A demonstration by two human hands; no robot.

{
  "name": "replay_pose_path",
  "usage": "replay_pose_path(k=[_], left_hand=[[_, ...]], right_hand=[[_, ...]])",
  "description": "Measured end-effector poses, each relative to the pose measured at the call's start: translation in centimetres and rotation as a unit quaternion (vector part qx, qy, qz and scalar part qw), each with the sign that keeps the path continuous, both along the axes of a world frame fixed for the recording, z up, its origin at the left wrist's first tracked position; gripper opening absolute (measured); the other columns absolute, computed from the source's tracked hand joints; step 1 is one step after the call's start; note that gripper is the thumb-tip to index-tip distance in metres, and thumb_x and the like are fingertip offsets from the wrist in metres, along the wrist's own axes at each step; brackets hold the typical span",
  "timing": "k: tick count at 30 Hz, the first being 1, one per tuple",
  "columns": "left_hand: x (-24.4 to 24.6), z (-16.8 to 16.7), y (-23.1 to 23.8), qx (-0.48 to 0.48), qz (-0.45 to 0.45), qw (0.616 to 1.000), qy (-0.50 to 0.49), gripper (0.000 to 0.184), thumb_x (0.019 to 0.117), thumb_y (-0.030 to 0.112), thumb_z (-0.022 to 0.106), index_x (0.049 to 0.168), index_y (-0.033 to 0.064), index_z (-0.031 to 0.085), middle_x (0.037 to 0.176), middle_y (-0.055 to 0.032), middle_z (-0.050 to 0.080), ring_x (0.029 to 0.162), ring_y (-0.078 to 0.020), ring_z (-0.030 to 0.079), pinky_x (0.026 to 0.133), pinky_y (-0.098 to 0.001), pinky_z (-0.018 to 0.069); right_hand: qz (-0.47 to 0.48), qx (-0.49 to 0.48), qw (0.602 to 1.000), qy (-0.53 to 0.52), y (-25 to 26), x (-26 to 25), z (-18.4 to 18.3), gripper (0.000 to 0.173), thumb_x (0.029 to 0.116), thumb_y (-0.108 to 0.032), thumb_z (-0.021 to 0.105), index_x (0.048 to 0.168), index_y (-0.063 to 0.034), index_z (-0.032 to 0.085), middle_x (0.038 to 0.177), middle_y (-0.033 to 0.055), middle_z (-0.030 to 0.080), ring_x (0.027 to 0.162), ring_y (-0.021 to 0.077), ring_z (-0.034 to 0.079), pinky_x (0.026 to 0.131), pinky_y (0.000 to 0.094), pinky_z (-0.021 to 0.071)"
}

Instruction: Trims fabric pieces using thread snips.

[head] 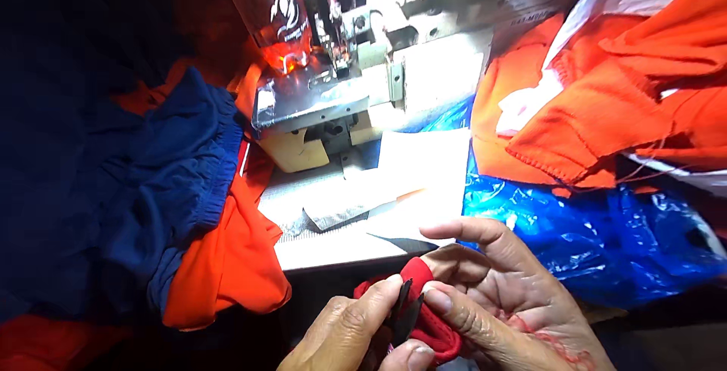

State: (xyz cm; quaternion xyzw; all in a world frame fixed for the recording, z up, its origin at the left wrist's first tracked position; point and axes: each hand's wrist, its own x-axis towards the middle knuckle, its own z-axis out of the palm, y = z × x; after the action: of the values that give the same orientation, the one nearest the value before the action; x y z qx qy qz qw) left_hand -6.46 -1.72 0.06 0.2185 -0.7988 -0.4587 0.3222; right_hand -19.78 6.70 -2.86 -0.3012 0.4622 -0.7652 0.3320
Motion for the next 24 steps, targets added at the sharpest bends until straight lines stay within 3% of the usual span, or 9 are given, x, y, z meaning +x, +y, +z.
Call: replay_pose_path(k=[5,10,12,17,24], left_hand=[[-1.8,-0.5,-1.5,0.06,-0.009,0.997,0.052,0.021,0.0929,0.001,0.066,0.11,-0.009,0.073,0.093,-0.0047,0.072,0.074,0.0033,0.063,0.066,-0.0133,0.054],[-2.9,-1.1,-2.4,0.073,-0.01,0.996,0.058,0.021,0.0907,-0.004,0.066,0.11,-0.0098,0.072,0.096,-0.0047,0.075,0.078,0.0024,0.066,0.07,-0.0148,0.0562],[-2.8,-0.8,-2.7,0.054,-0.016,0.998,0.04,0.021,0.0929,0.0,0.066,0.111,-0.0093,0.072,0.093,-0.0043,0.073,0.077,0.0023,0.065,0.069,-0.0146,0.0561],[-2.3,0.6,-2.9,-0.031,-0.045,0.997,-0.055,0.028,0.0939,0.006,0.068,0.114,-0.0129,0.071,0.094,-0.0152,0.072,0.087,-0.0041,0.065,0.083,-0.0159,0.0533],[-2.4,1.2,-3.2,-0.105,-0.053,0.987,-0.112,0.027,0.0945,0.009,0.067,0.113,-0.0099,0.074,0.091,-0.0165,0.071,0.085,-0.009,0.065,0.08,-0.0166,0.0514]], right_hand=[[-0.007,-0.013,0.999,0.039,-1.1,-1.6,-0.1,0.035,0.0959,-0.006,0.067,0.128,-0.0123,0.056,0.101,-0.0059,0.071,0.089,0.0014,0.068,0.082,0.0187,0.0583],[0.005,0.003,1.0,0.014,-1.5,-2.4,-0.3,0.033,0.0981,0.0,0.06,0.128,-0.0082,0.05,0.1,-0.0052,0.072,0.09,0.0023,0.069,0.083,0.0203,0.0586],[0.007,0.013,1.0,-0.013,-1.6,-2.6,-0.5,0.033,0.0988,-0.001,0.059,0.129,-0.0101,0.051,0.097,-0.0049,0.072,0.087,0.0025,0.069,0.079,0.0193,0.0581],[0.018,0.036,0.999,-0.034,-1.4,-3.4,-0.6,0.038,0.1002,-0.002,0.057,0.137,-0.0132,0.052,0.095,-0.0013,0.072,0.083,0.0044,0.069,0.073,0.0186,0.0576],[0.015,0.049,0.999,0.002,-1.2,-3.7,-0.8,0.044,0.0993,-0.004,0.059,0.141,-0.0143,0.051,0.093,-0.0021,0.072,0.082,0.0046,0.069,0.076,0.019,0.058]])
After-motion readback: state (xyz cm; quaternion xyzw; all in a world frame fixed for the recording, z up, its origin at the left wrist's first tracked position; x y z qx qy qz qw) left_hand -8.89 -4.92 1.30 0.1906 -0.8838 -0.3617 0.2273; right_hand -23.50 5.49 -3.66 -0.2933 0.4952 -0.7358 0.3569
